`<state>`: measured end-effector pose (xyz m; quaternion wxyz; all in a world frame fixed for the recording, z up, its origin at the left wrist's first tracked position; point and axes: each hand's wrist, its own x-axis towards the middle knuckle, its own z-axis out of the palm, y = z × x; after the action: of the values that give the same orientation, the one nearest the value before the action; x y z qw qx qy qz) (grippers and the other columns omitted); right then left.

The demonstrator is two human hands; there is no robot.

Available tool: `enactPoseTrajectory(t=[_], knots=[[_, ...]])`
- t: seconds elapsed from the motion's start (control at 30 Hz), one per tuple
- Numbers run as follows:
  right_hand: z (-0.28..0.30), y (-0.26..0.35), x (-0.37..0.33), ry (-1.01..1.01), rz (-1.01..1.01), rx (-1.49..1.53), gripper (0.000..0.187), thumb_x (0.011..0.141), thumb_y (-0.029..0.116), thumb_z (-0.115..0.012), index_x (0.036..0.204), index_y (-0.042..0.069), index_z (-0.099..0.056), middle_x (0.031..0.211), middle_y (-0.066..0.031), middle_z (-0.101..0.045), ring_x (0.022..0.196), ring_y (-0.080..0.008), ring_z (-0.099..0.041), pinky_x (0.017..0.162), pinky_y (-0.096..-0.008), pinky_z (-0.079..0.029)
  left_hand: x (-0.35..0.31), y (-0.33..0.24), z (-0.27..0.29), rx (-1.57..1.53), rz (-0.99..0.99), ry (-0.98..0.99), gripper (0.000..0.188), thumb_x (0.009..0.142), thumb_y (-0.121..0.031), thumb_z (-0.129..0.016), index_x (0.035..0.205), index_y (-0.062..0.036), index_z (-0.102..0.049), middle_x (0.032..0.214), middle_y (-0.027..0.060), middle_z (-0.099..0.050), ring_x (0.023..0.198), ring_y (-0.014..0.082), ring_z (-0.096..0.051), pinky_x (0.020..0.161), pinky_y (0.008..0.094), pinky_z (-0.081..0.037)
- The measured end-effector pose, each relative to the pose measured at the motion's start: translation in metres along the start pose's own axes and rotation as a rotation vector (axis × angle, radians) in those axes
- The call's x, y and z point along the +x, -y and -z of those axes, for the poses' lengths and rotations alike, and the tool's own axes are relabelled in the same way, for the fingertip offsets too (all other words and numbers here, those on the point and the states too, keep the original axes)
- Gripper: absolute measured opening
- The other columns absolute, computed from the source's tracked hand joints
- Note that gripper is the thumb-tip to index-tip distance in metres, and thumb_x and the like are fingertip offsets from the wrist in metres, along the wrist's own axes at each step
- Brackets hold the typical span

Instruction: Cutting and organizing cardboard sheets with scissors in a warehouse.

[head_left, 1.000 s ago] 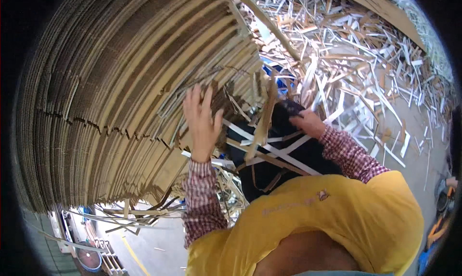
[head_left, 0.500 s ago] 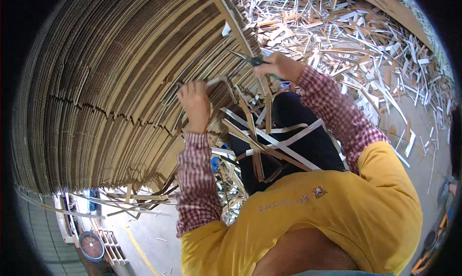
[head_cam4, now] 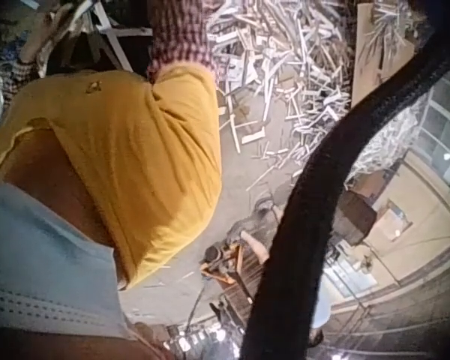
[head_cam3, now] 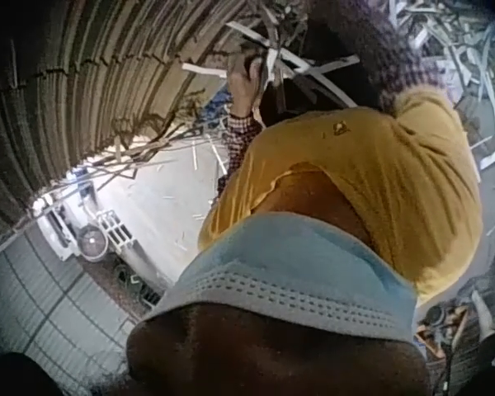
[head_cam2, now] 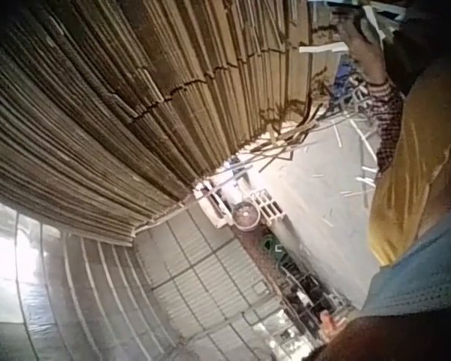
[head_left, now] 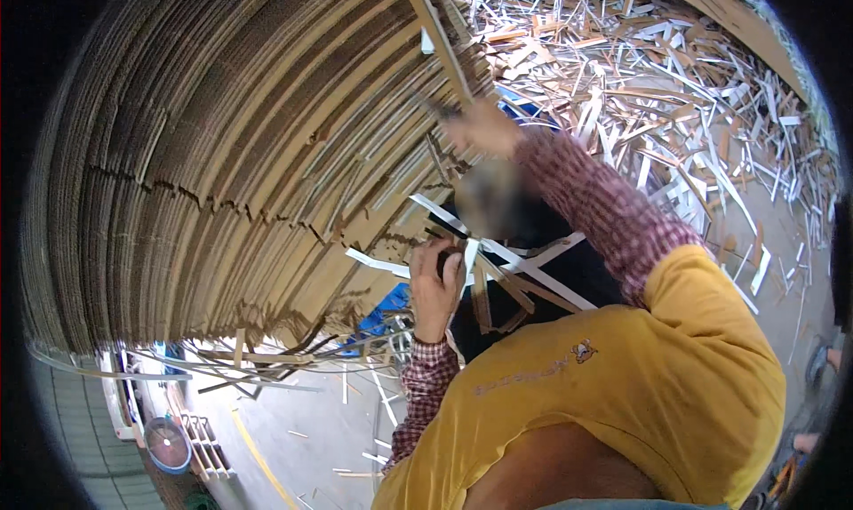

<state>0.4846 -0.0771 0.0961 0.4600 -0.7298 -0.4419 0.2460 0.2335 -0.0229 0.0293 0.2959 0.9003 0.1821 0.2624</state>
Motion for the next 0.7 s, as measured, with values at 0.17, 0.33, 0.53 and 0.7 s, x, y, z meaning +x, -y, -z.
enactPoseTrajectory(t=[0.17,0.33,0.53,0.7], knots=[[-0.010,-0.025,-0.030,0.038,0.607,-0.289,0.038,0.081,0.037,-0.055,0.090,0.000,-0.062,0.084,-0.0161,-0.060,0.073,-0.0204,-0.059,0.065,-0.0301,-0.049,0.033,-0.012,0.015,-0.018,-0.083,-0.216,0.020,0.079,-0.008,-0.056,0.096,0.0026,-0.054,0.094,0.0175,-0.053,0.086,0.0319,-0.052,0.076,0.0380,-0.041],[0.015,-0.030,0.018,-0.012,0.071,0.062,0.045,0.081,0.042,-0.054,0.072,-0.001,-0.066,0.070,-0.0111,-0.062,0.069,-0.0185,-0.059,0.064,-0.0275,-0.048,0.040,-0.012,0.004,-0.109,-0.088,-0.243,0.020,0.082,-0.007,-0.054,0.099,0.0020,-0.053,0.093,0.0165,-0.053,0.084,0.0288,-0.052,0.072,0.0343,-0.042],[0.029,-0.010,0.039,-0.086,0.003,0.030,0.048,0.082,0.043,-0.052,0.075,-0.002,-0.067,0.076,-0.0125,-0.064,0.068,-0.0173,-0.059,0.068,-0.0301,-0.048,0.018,0.001,0.011,-0.063,0.044,-0.226,0.019,0.083,-0.009,-0.053,0.100,0.0014,-0.053,0.094,0.0153,-0.053,0.082,0.0262,-0.052,0.071,0.0329,-0.043],[0.013,-0.005,0.030,-0.079,-0.057,0.180,0.047,0.081,0.040,-0.054,0.076,-0.005,-0.064,0.071,-0.0126,-0.062,0.063,-0.0167,-0.057,0.056,-0.0308,-0.048,0.020,0.004,0.018,-0.043,0.007,-0.282,0.020,0.084,-0.011,-0.052,0.101,0.0010,-0.053,0.092,0.0144,-0.053,0.082,0.0246,-0.051,0.070,0.0328,-0.043]])
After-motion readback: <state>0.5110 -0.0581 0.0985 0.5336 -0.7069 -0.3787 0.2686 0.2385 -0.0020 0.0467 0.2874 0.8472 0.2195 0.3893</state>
